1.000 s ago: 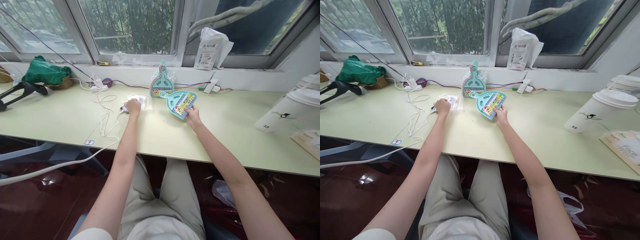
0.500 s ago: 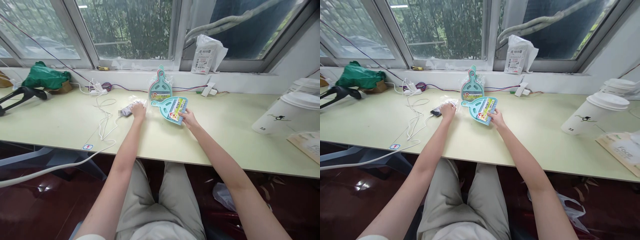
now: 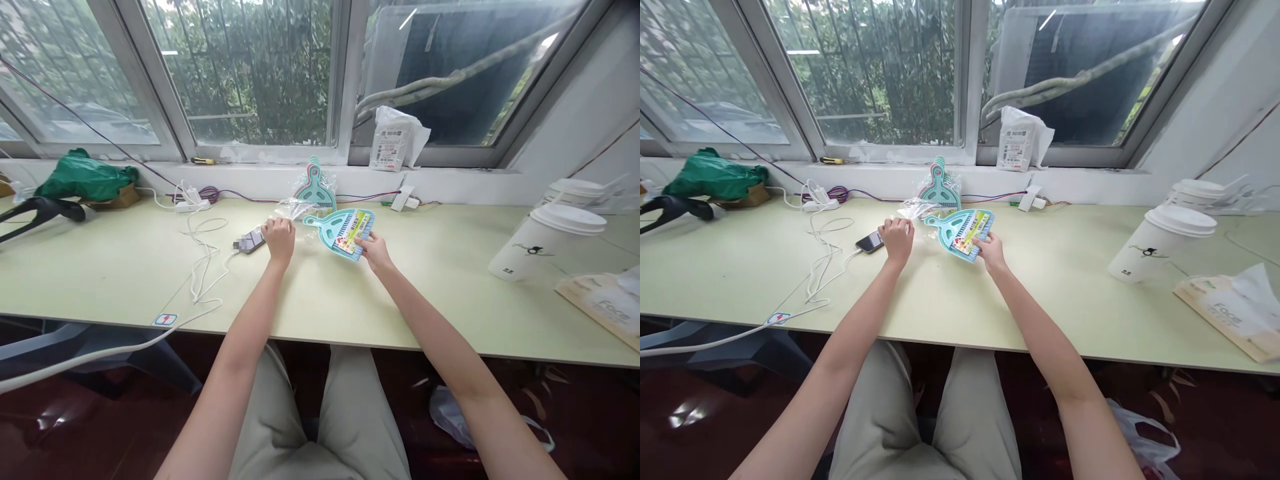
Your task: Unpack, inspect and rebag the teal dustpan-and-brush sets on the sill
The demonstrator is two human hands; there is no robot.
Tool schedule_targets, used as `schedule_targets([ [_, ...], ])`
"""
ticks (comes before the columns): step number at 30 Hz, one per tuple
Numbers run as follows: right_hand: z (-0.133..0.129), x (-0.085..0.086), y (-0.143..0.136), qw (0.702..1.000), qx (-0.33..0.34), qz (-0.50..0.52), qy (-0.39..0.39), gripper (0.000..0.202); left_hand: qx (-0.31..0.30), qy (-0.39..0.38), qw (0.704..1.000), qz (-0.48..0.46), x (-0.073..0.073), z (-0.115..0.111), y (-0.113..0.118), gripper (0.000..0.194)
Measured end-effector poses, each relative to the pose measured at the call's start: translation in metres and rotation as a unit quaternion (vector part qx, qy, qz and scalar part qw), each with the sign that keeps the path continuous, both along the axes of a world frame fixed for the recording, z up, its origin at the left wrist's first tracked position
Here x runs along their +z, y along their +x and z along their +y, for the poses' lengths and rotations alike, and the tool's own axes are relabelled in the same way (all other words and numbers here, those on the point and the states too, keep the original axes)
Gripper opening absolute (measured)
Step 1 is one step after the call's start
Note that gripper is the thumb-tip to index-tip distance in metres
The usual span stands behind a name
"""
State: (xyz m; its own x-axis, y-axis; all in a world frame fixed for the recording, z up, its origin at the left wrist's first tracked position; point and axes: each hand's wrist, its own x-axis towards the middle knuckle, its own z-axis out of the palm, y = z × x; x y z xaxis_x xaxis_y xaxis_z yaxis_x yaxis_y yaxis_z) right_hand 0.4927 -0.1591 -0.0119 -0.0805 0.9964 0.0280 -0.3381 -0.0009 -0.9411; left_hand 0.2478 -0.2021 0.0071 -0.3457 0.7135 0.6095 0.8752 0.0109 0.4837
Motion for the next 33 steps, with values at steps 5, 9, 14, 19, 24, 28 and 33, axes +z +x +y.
schedule_targets([
  [5,0.001,-0.003,0.000,0.999,-0.024,0.018,-0.028,0.012,-0.080,0.012,0.997,-0.020,-0.010,0.004,0.013,0.029],
  [9,-0.005,-0.004,-0.008,0.999,0.020,0.025,-0.026,0.016,-0.137,0.040,0.989,-0.035,-0.014,0.006,0.028,0.022],
  [14,-0.015,-0.004,-0.020,0.995,-0.006,0.096,0.029,0.036,-0.144,0.112,0.981,-0.066,-0.003,-0.005,0.050,0.027],
  [19,-0.021,-0.002,-0.022,0.986,-0.042,0.155,0.051,0.045,-0.005,0.290,0.908,-0.304,0.013,-0.006,0.052,0.089],
  [24,-0.020,0.002,-0.020,0.979,-0.039,0.186,0.068,0.043,-0.276,0.068,0.747,-0.601,0.015,0.011,0.035,0.066],
  [28,-0.020,0.003,-0.019,0.985,-0.025,0.158,0.068,0.042,-0.407,-0.049,0.704,-0.581,0.006,0.017,0.036,0.056],
  [33,-0.019,0.001,-0.022,0.991,-0.014,0.107,0.078,0.053,-0.424,-0.136,0.711,-0.545,0.000,0.010,0.046,0.054],
])
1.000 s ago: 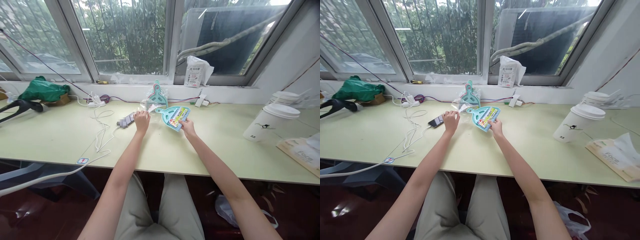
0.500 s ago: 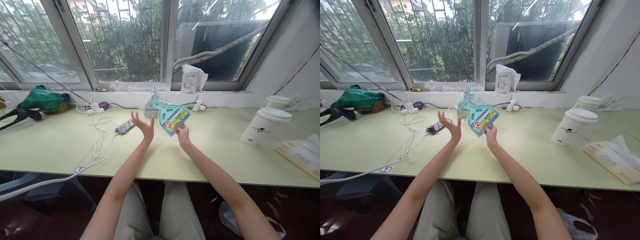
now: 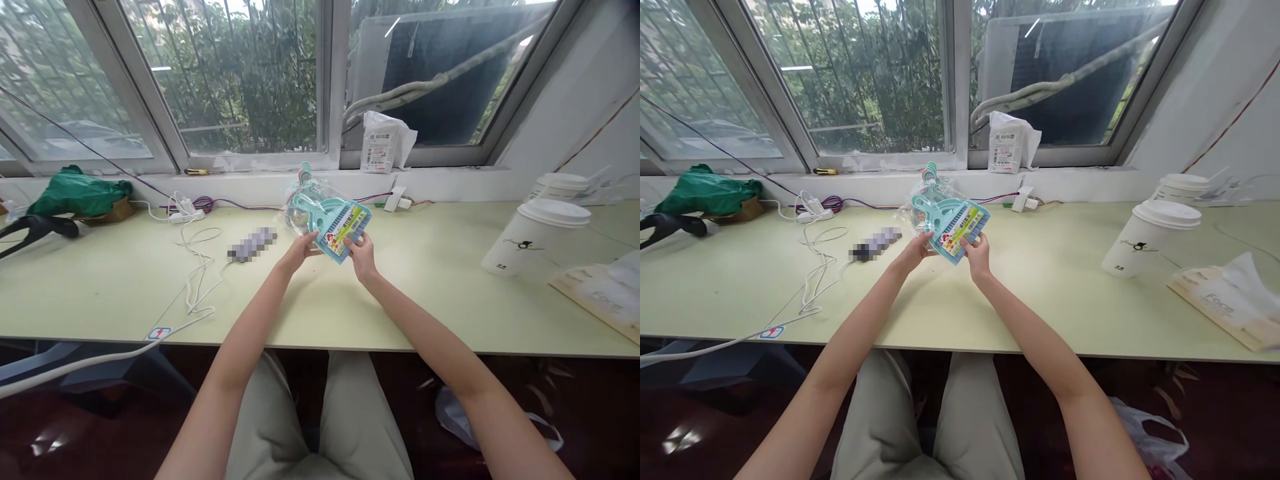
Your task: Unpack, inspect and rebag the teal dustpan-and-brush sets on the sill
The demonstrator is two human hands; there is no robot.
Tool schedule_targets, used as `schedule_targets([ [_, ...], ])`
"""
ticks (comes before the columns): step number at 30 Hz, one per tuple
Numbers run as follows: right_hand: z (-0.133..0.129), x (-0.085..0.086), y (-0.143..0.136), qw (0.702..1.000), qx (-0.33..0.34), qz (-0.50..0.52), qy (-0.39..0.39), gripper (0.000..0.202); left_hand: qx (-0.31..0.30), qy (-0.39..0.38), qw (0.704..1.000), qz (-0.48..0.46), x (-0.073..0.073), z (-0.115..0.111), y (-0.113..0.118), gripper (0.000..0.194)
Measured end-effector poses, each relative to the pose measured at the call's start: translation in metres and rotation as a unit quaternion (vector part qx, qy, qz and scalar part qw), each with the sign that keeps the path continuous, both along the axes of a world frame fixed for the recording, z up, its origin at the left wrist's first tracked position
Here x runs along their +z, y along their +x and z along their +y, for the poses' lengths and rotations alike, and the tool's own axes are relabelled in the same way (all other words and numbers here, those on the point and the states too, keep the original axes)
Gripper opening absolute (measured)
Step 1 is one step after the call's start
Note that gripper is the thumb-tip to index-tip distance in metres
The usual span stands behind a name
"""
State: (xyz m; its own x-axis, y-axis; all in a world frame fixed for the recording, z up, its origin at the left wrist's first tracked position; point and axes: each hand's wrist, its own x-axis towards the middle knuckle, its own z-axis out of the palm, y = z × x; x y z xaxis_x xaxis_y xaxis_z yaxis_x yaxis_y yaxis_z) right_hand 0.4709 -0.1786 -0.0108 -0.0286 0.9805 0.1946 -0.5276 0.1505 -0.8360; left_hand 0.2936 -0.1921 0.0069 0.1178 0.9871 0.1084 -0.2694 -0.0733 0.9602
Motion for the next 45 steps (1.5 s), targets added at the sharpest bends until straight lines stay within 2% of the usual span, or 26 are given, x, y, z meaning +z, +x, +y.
schedule_targets([
  [3,0.001,-0.002,-0.002,0.999,-0.031,-0.025,0.009,0.059,-0.078,-0.052,0.995,0.027,-0.001,-0.006,0.005,0.054],
  [5,0.002,-0.002,-0.003,0.998,-0.041,-0.032,0.018,0.059,-0.099,-0.051,0.994,0.018,-0.001,-0.009,0.008,0.052],
  [7,0.002,-0.001,-0.003,0.999,-0.039,-0.033,0.020,0.059,-0.075,-0.022,0.997,-0.015,0.000,-0.010,0.011,0.047],
  [10,0.002,0.004,-0.001,0.999,0.000,-0.041,0.008,0.053,-0.010,-0.009,0.998,-0.068,-0.001,-0.010,0.017,0.040],
  [13,0.003,0.008,0.004,0.998,0.039,-0.041,-0.002,0.048,-0.010,-0.025,0.996,-0.085,-0.003,-0.011,0.025,0.040],
  [15,0.004,0.010,0.007,0.999,0.032,-0.030,-0.009,0.048,-0.036,-0.022,0.996,-0.080,-0.006,-0.014,0.034,0.043],
  [18,0.002,0.007,0.004,1.000,-0.013,0.002,-0.012,0.045,-0.051,-0.001,0.996,-0.078,-0.011,-0.018,0.049,0.049],
  [21,-0.002,0.003,-0.002,0.998,-0.049,0.032,-0.010,0.044,-0.012,0.016,0.995,-0.100,-0.014,-0.019,0.061,0.055],
  [24,-0.003,0.002,-0.005,0.998,-0.043,0.034,-0.018,0.044,0.030,0.005,0.997,-0.077,-0.017,-0.019,0.063,0.060],
  [26,-0.002,0.003,-0.003,0.999,-0.032,0.027,-0.028,0.042,0.013,0.001,0.999,-0.033,-0.018,-0.018,0.060,0.062],
  [28,0.001,0.006,0.001,0.999,-0.021,0.027,-0.033,0.041,-0.037,0.005,0.999,0.004,-0.018,-0.018,0.059,0.060],
  [30,0.003,0.007,0.005,0.999,-0.014,0.035,-0.032,0.041,-0.058,0.002,0.998,0.012,-0.018,-0.017,0.059,0.055],
  [32,0.003,0.008,0.006,0.999,-0.010,0.042,-0.026,0.040,-0.017,0.000,1.000,-0.012,-0.015,-0.017,0.061,0.054],
  [35,0.001,0.005,0.002,0.999,0.003,0.033,-0.021,0.039,0.090,0.029,0.993,-0.067,-0.007,-0.017,0.062,0.055],
  [38,-0.003,0.001,-0.005,0.999,0.022,0.017,-0.021,0.038,0.153,0.045,0.982,-0.098,-0.002,-0.020,0.062,0.058],
  [41,-0.006,0.000,-0.009,0.999,0.023,0.025,-0.022,0.035,0.165,0.050,0.981,-0.091,-0.006,-0.023,0.066,0.059],
  [45,-0.006,0.001,-0.007,0.998,-0.005,0.051,-0.026,0.037,0.145,0.060,0.986,-0.050,-0.015,-0.022,0.073,0.052],
])
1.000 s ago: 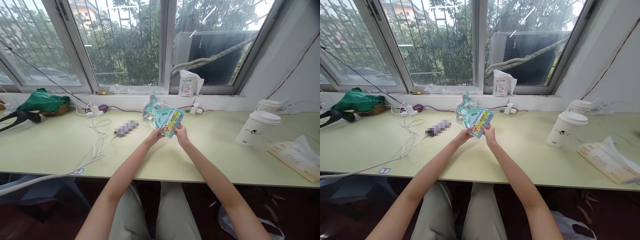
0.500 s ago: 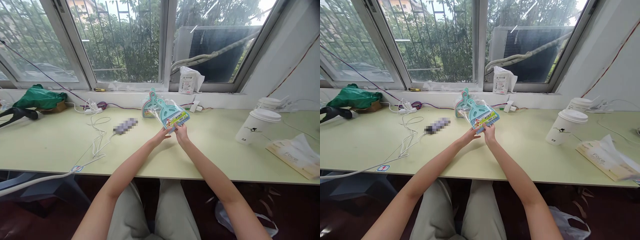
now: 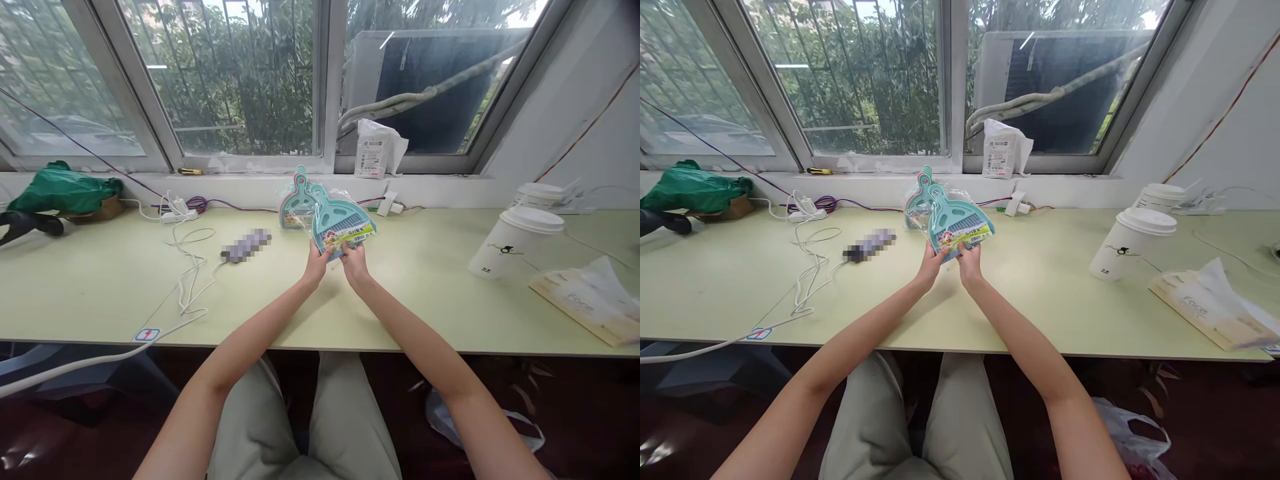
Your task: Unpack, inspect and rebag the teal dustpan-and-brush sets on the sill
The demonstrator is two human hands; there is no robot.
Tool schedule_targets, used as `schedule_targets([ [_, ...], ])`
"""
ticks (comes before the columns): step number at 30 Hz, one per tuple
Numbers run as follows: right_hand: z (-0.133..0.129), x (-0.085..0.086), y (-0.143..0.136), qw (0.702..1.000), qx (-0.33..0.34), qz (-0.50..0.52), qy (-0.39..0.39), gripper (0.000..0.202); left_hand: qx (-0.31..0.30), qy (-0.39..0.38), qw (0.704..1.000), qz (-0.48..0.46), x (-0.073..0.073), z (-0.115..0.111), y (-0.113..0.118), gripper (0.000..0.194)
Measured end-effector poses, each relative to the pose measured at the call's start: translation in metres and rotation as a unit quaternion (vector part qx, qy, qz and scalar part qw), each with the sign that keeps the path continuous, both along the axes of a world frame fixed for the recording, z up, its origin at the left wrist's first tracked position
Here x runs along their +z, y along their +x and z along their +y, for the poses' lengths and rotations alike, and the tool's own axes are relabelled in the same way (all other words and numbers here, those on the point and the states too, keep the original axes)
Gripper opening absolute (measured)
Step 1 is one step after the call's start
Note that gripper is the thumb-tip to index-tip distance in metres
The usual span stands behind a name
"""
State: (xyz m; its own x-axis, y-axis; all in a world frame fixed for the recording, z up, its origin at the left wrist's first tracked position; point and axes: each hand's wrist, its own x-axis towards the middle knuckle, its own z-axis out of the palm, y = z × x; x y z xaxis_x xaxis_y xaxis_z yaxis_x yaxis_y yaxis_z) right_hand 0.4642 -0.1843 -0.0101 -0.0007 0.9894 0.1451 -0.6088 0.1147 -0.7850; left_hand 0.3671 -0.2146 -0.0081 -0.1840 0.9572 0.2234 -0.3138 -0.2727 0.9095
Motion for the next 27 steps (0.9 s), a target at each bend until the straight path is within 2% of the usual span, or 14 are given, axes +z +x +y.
schedule_targets([
  [7,0.005,-0.001,0.001,0.999,0.041,-0.017,0.007,0.049,-0.007,-0.042,0.999,-0.026,0.004,0.007,-0.014,0.055],
  [10,0.007,-0.001,0.002,1.000,0.025,-0.018,0.004,0.050,-0.045,-0.049,0.998,-0.009,0.004,0.008,-0.017,0.052],
  [14,0.011,0.001,0.009,1.000,-0.003,-0.025,0.005,0.045,-0.117,-0.050,0.991,0.048,0.002,0.003,-0.013,0.062],
  [17,0.013,0.007,0.015,0.999,-0.006,-0.035,0.007,0.041,-0.160,-0.043,0.985,0.056,0.004,-0.001,-0.009,0.068],
  [19,0.013,0.010,0.017,0.999,0.012,-0.034,0.017,0.043,-0.148,-0.047,0.987,0.041,0.006,-0.001,-0.010,0.064],
  [24,0.012,0.013,0.016,0.996,0.073,-0.041,0.031,0.045,-0.048,-0.064,0.996,0.037,0.009,0.004,-0.017,0.049],
  [27,0.013,0.012,0.017,0.996,0.077,-0.051,0.014,0.035,-0.040,-0.053,0.997,0.046,0.007,0.005,-0.018,0.052],
])
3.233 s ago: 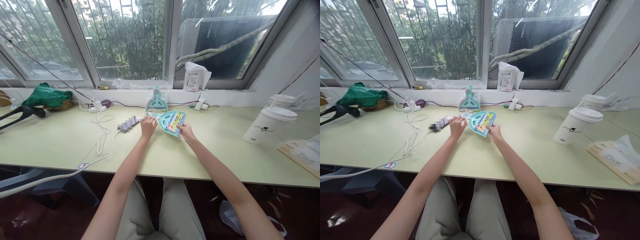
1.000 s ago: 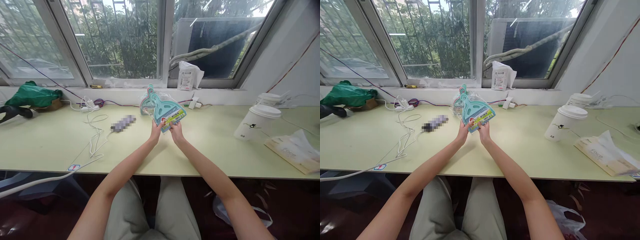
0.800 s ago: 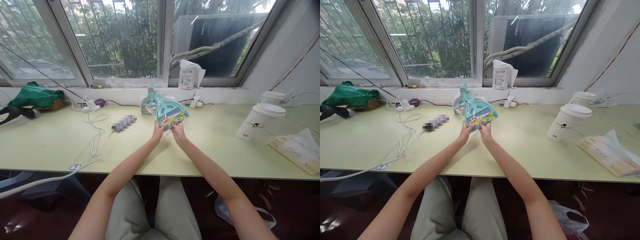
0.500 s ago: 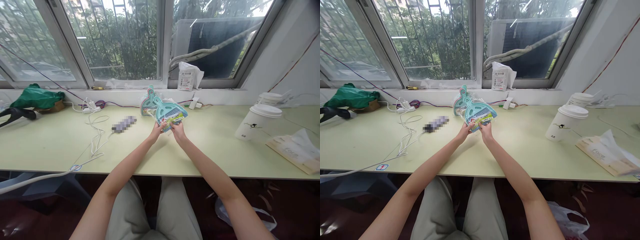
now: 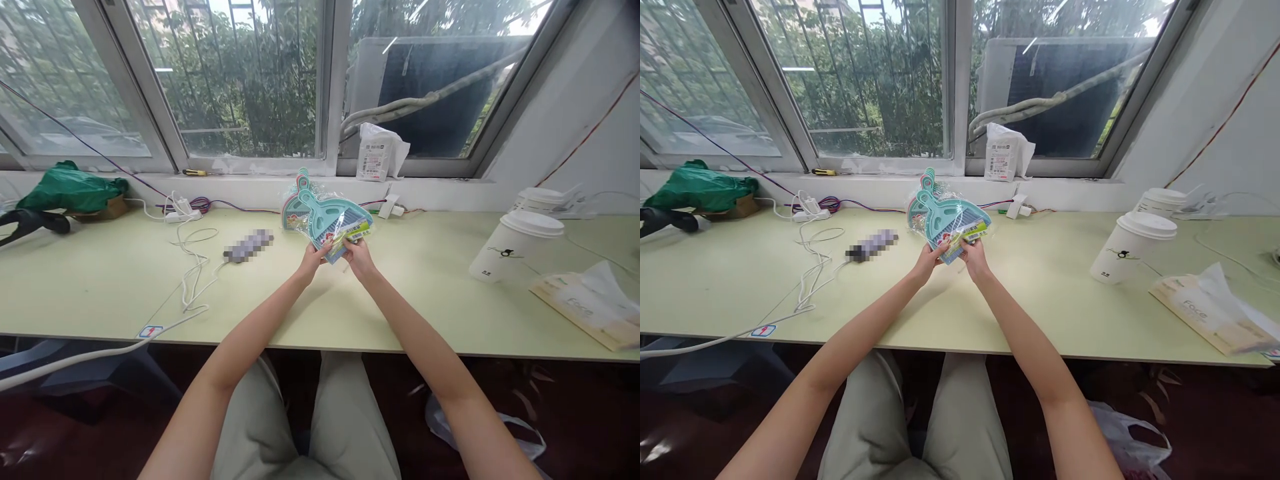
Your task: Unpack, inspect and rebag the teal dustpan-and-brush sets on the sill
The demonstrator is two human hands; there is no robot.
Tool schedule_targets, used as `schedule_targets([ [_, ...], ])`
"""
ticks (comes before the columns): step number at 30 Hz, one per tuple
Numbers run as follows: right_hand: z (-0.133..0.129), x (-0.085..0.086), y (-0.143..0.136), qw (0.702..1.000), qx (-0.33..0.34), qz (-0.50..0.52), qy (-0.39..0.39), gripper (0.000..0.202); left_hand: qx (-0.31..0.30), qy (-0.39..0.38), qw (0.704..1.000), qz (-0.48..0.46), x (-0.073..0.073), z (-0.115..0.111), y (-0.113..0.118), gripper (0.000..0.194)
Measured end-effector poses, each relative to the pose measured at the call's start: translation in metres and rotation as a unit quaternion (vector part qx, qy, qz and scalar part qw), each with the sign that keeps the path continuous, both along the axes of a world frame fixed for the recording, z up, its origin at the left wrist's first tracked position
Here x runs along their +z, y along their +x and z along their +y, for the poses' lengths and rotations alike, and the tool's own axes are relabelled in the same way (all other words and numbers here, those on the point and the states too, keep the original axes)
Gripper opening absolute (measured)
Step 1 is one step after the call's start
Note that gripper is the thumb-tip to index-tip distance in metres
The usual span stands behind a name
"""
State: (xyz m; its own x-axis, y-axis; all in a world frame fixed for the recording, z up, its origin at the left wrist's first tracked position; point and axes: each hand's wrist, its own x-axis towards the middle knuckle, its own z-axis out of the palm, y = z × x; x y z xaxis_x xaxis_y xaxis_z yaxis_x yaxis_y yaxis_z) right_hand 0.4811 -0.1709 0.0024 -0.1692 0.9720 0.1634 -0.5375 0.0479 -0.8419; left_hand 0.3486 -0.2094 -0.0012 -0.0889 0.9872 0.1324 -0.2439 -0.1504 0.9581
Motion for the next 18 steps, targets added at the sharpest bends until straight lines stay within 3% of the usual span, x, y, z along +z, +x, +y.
schedule_targets([
  [5,0.004,0.002,0.004,0.999,0.001,-0.017,-0.046,0.022,0.002,-0.017,1.000,-0.005,-0.004,0.002,0.001,0.054],
  [13,0.006,0.006,0.015,0.992,0.098,-0.082,0.004,0.028,-0.014,-0.007,1.000,-0.004,-0.002,0.002,-0.001,0.054],
  [18,0.011,0.002,0.017,0.995,0.063,-0.073,-0.021,0.020,-0.012,-0.004,1.000,0.004,-0.001,0.000,0.001,0.052],
])
